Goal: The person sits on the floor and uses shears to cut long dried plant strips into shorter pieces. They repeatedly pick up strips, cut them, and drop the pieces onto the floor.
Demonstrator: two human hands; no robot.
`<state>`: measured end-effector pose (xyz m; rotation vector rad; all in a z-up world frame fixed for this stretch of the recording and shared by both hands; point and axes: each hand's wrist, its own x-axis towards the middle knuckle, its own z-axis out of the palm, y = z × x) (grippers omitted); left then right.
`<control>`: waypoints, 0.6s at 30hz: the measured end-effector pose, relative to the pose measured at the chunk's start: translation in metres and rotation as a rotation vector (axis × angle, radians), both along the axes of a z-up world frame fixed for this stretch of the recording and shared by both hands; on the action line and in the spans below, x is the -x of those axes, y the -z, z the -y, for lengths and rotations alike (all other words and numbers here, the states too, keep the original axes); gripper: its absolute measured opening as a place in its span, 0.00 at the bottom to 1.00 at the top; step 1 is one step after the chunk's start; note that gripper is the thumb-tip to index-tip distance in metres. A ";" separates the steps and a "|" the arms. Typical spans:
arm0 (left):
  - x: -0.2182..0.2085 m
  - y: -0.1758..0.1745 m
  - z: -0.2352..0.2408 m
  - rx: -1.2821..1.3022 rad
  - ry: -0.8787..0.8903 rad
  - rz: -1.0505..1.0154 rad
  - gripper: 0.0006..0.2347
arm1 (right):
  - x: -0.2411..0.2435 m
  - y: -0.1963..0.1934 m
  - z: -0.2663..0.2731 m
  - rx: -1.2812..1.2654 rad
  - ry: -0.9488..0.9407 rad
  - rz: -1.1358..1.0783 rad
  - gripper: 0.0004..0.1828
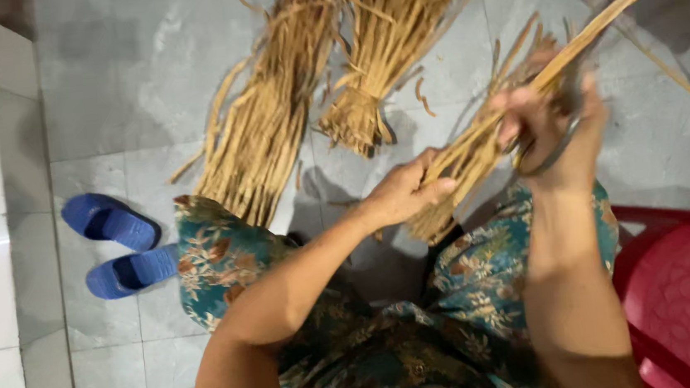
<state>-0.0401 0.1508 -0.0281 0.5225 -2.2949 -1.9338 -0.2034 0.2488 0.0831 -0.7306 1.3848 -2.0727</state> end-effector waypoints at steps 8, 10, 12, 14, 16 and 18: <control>0.026 0.072 -0.049 0.250 -0.157 -0.168 0.17 | 0.091 0.022 -0.066 0.059 0.271 -0.311 0.11; 0.039 0.088 -0.064 0.187 -0.180 -0.044 0.16 | 0.114 0.034 -0.084 0.055 0.380 -0.262 0.13; 0.058 0.105 -0.073 0.149 -0.184 0.088 0.16 | 0.138 0.040 -0.099 0.085 0.450 -0.226 0.15; 0.074 0.128 -0.085 0.124 -0.178 0.248 0.15 | 0.155 0.043 -0.113 0.133 0.514 -0.160 0.13; 0.091 0.158 -0.094 0.265 -0.233 0.104 0.17 | 0.160 0.047 -0.120 0.155 0.550 -0.074 0.13; 0.106 0.193 -0.101 0.372 -0.229 0.114 0.20 | 0.157 0.050 -0.121 0.146 0.548 0.021 0.13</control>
